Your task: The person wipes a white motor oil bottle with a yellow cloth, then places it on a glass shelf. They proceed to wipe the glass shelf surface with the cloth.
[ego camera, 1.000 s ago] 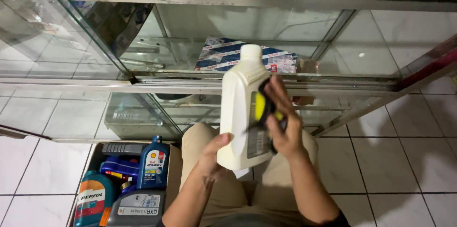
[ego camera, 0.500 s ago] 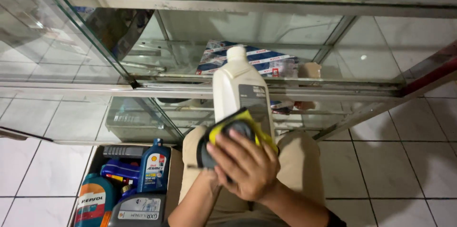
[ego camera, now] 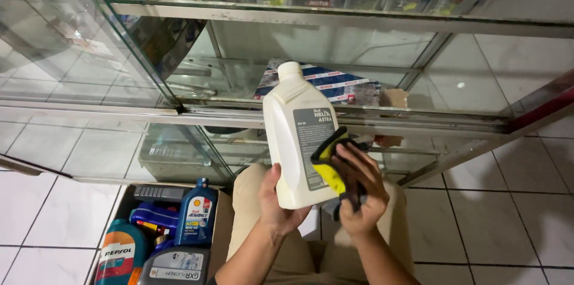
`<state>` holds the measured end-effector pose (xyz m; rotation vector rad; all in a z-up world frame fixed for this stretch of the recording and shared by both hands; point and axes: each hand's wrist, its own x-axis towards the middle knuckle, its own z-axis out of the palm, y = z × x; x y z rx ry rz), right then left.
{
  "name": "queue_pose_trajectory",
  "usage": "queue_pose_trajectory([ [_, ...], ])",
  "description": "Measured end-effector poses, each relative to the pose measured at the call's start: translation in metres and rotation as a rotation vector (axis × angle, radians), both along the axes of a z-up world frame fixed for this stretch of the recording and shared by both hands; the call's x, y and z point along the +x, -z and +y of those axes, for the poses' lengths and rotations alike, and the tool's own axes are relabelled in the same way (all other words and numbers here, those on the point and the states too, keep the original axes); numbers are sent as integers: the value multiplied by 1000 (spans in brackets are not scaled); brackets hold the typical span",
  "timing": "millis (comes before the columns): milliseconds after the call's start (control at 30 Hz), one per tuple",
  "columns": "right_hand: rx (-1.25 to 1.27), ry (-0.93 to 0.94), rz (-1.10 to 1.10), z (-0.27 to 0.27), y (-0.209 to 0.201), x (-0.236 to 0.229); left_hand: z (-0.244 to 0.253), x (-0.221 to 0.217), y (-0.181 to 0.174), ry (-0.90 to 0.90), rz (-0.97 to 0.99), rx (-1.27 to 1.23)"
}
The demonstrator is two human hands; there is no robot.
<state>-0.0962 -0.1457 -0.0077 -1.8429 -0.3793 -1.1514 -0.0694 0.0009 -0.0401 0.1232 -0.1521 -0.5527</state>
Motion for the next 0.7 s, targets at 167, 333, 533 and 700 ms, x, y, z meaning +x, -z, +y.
queue_pose_trajectory([
  [167, 28, -201, 209, -12, -36, 12, 1, 7, 18, 74, 18, 45],
  [333, -65, -165, 219, -24, -50, 60, -10, 18, 6, 31, 251, 247],
  [533, -446, -167, 168, 4, -53, 58, 1, 55, 35, -19, 329, 168],
  [700, -835, -248, 14, 30, -49, 60, 6, 61, 31, 15, 303, 171],
])
